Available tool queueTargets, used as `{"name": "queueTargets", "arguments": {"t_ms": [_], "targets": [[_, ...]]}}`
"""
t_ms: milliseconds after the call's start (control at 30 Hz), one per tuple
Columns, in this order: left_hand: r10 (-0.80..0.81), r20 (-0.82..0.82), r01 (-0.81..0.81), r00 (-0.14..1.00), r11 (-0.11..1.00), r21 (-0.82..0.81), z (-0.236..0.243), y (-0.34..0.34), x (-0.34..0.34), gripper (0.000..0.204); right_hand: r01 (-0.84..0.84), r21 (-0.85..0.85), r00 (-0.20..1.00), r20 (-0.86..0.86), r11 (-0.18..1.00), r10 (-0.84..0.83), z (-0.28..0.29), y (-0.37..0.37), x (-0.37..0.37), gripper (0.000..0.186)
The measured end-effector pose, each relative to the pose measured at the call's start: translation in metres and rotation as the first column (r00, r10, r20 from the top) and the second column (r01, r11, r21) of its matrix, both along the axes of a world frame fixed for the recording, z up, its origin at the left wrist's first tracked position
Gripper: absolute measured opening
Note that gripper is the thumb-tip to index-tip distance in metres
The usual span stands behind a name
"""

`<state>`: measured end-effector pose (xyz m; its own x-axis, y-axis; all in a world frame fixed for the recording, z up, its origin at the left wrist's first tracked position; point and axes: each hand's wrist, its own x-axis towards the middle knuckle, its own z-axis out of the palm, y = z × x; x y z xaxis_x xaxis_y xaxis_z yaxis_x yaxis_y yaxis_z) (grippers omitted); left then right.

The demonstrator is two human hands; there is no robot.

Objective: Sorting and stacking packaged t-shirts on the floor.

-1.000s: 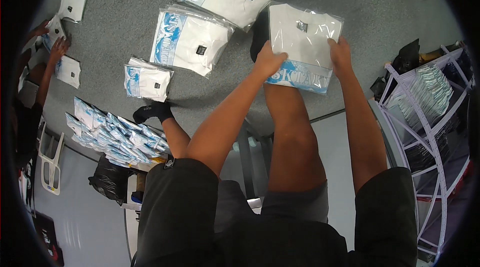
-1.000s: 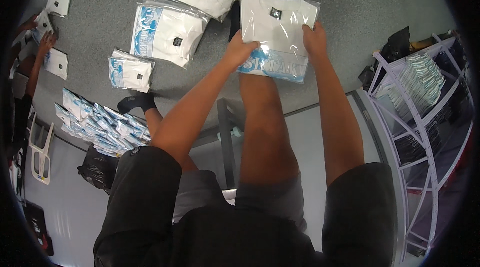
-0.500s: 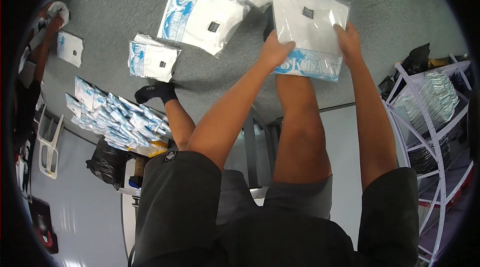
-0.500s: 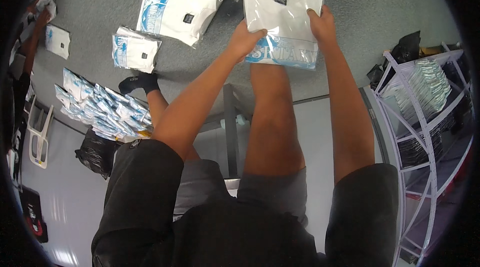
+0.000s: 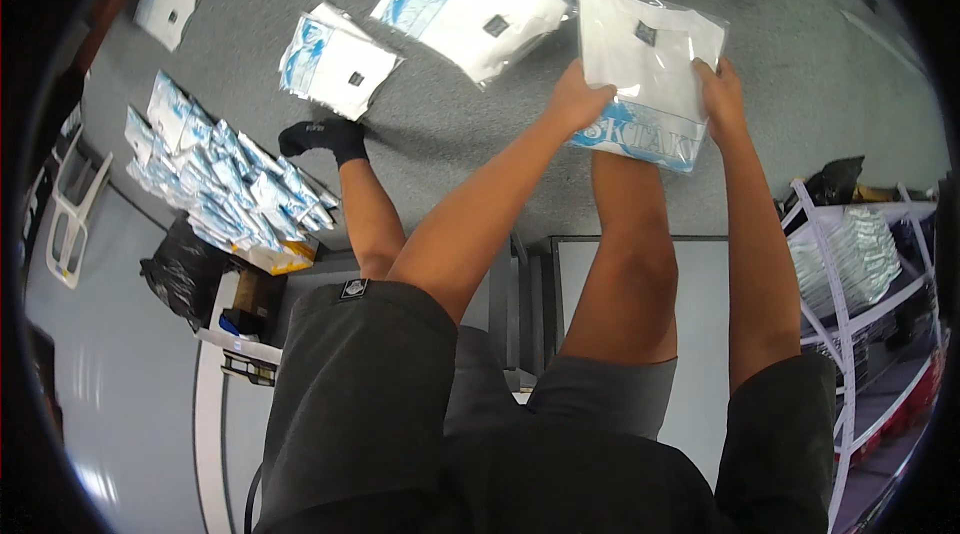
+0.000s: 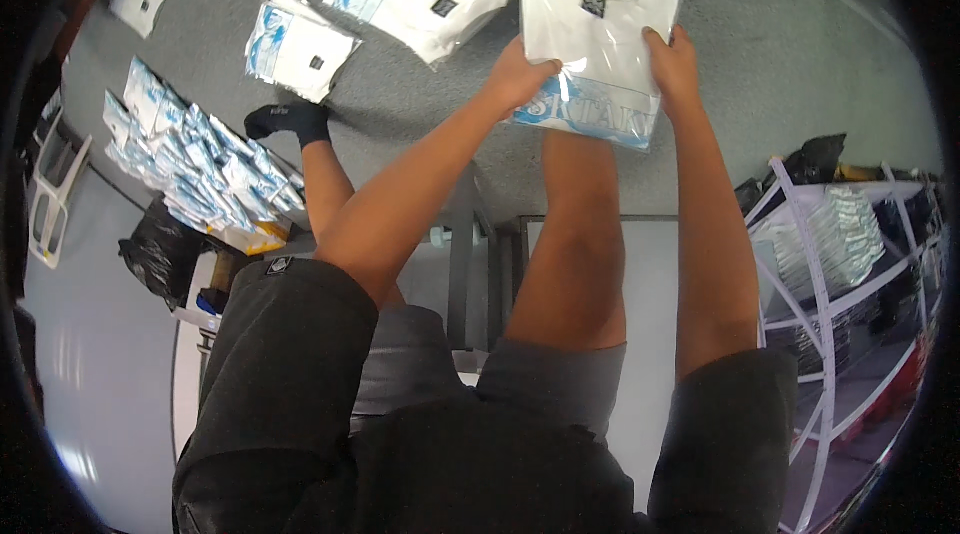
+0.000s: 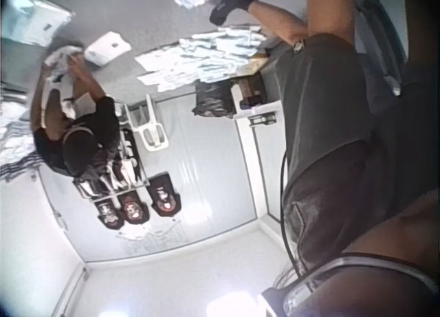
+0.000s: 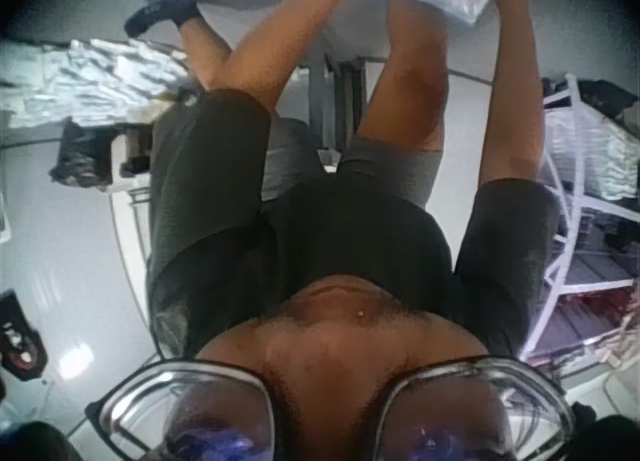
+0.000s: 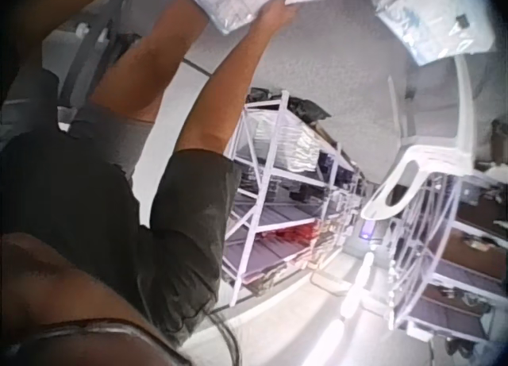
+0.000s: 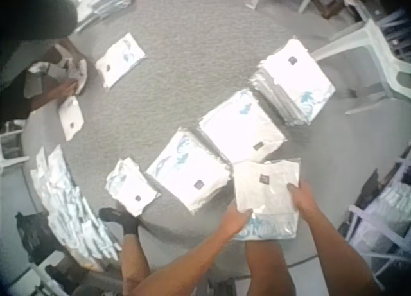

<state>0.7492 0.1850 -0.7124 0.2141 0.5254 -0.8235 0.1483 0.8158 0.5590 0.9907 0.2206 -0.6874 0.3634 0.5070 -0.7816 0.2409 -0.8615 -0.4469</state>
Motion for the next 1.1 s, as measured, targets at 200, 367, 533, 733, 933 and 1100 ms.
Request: {"name": "queueTargets", "arguments": {"t_ms": [200,367,533,733,933,1100], "targets": [[0.007,-0.067,-0.009,0.998,0.999,-0.041,0.012,0.004,-0.018,0.055,-0.065,-0.008,0.998,0.002,0.998,0.065,-0.008,0.008,-0.01,0.041],[0.018,-0.114,-0.02,0.993,1.0,-0.011,0.006,-0.005,-0.046,0.056,-0.15,-0.067,0.987,0.049,0.986,0.154,0.005,0.019,-0.052,0.042],[0.07,-0.056,-0.071,0.996,0.997,-0.015,0.003,-0.009,-0.049,0.053,-0.137,0.014,0.991,0.013,0.99,0.137,-0.007,0.014,-0.046,0.043],[0.08,-0.031,-0.081,0.996,0.996,-0.045,-0.001,-0.014,-0.055,0.051,-0.24,-0.045,0.962,0.12,0.97,0.244,0.007,0.019,-0.066,0.041],[0.096,0.004,-0.096,0.995,0.994,-0.047,-0.008,-0.011,-0.032,0.05,-0.152,0.01,0.986,0.074,0.988,0.151,0.007,0.023,-0.045,0.04],[0.139,0.003,-0.138,0.99,0.987,-0.077,-0.01,0.0,-0.002,0.049,-0.219,0.019,0.966,0.143,0.975,0.214,-0.012,0.035,-0.013,0.04]]}}
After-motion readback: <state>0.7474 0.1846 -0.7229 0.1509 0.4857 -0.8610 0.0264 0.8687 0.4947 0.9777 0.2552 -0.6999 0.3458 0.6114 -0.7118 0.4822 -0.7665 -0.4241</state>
